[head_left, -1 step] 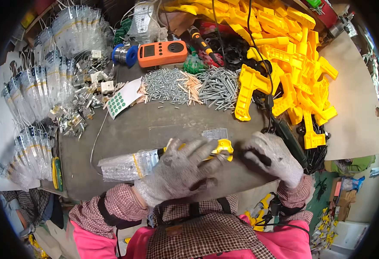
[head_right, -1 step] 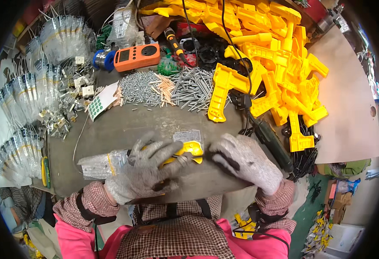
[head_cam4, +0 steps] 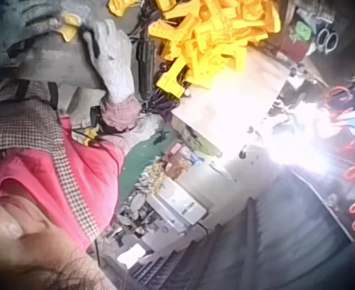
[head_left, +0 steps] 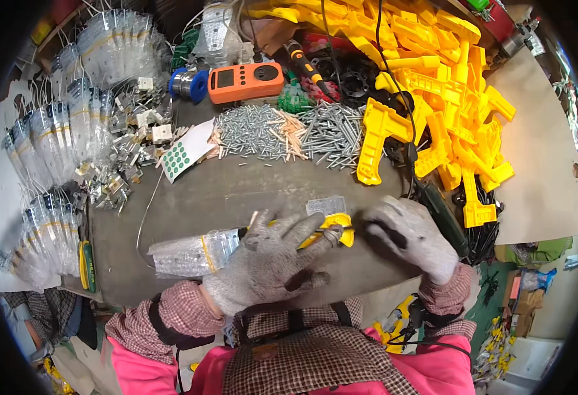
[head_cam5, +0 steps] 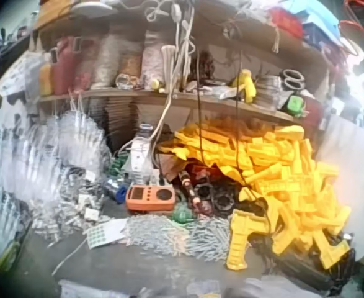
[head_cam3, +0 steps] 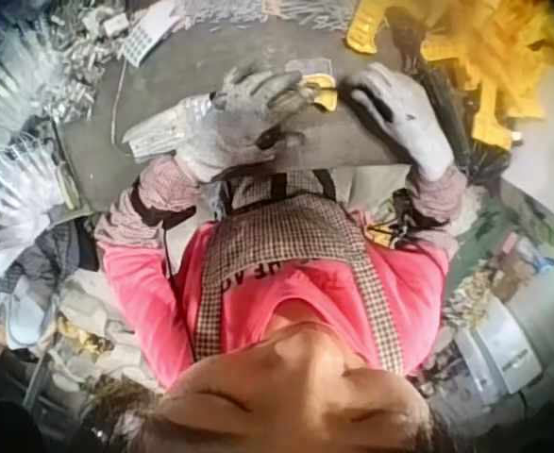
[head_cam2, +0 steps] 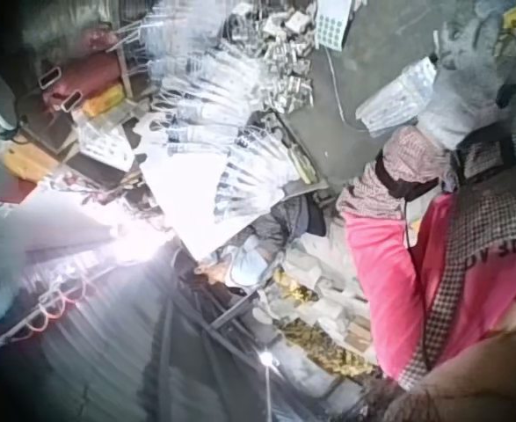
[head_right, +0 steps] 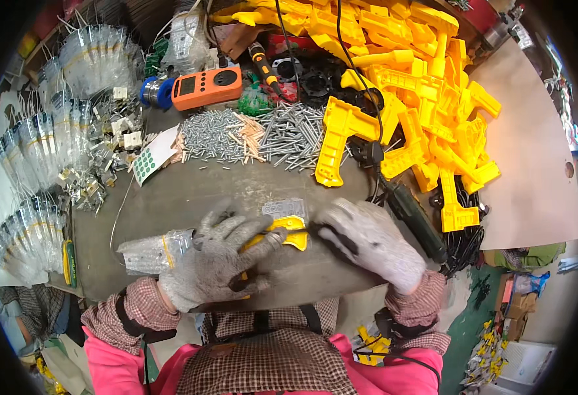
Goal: Assembling electronic components and soldering wires into a yellow plastic toy gun housing.
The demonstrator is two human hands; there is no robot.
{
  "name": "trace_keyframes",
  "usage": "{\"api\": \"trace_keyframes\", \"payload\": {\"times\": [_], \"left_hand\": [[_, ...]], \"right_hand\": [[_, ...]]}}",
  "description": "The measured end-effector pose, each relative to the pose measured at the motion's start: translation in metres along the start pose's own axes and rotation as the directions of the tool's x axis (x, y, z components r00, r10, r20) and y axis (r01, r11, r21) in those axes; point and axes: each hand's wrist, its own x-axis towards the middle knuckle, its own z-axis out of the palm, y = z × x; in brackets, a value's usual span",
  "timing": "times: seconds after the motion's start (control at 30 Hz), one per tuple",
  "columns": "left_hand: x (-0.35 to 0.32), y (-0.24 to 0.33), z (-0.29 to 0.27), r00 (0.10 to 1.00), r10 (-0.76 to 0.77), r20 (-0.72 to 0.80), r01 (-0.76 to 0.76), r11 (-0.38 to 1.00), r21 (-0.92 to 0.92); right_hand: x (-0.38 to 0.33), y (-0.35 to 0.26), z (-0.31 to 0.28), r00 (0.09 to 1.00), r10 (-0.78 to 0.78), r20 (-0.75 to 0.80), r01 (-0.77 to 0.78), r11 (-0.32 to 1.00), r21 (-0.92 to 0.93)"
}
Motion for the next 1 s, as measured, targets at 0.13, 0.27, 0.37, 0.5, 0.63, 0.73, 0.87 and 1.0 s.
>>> {"api": "trace_keyframes", "payload": {"times": [0.13, 0.27, 0.37, 0.5, 0.63, 0.73, 0.87, 1.0], "left_hand": [[0.011, 0.000, -0.004, 0.972, -0.126, 0.196, 0.141, 0.988, -0.062], [0.005, -0.007, 0.002, 0.963, -0.096, 0.253, 0.118, 0.990, -0.074], [0.003, -0.008, 0.003, 0.977, -0.060, 0.206, 0.070, 0.996, -0.045], [0.005, -0.006, -0.001, 0.967, -0.079, 0.243, 0.099, 0.993, -0.071], [0.012, 0.000, -0.003, 0.930, -0.136, 0.341, 0.151, 0.988, -0.019], [0.015, -0.001, 0.002, 0.946, -0.126, 0.298, 0.133, 0.991, -0.003], [0.024, -0.001, 0.001, 0.955, -0.088, 0.284, 0.075, 0.996, 0.055], [0.033, -0.002, 0.002, 0.940, -0.054, 0.337, 0.019, 0.994, 0.108]], "right_hand": [[0.007, 0.023, 0.032, 0.997, -0.043, 0.057, 0.042, 0.999, 0.027], [0.005, 0.021, 0.029, 0.985, -0.085, 0.149, 0.073, 0.994, 0.081], [0.005, 0.017, 0.029, 0.988, -0.078, 0.130, 0.078, 0.997, 0.005], [0.001, 0.012, 0.032, 0.993, -0.043, 0.113, 0.049, 0.997, -0.055], [0.001, 0.018, 0.037, 0.994, -0.050, 0.098, 0.043, 0.996, 0.075], [0.006, 0.006, 0.025, 0.988, 0.031, 0.153, -0.044, 0.995, 0.084], [0.034, -0.009, 0.022, 0.986, 0.030, 0.164, -0.064, 0.977, 0.203], [0.090, 0.005, 0.018, 0.851, -0.021, 0.525, -0.007, 0.999, 0.050]]}}
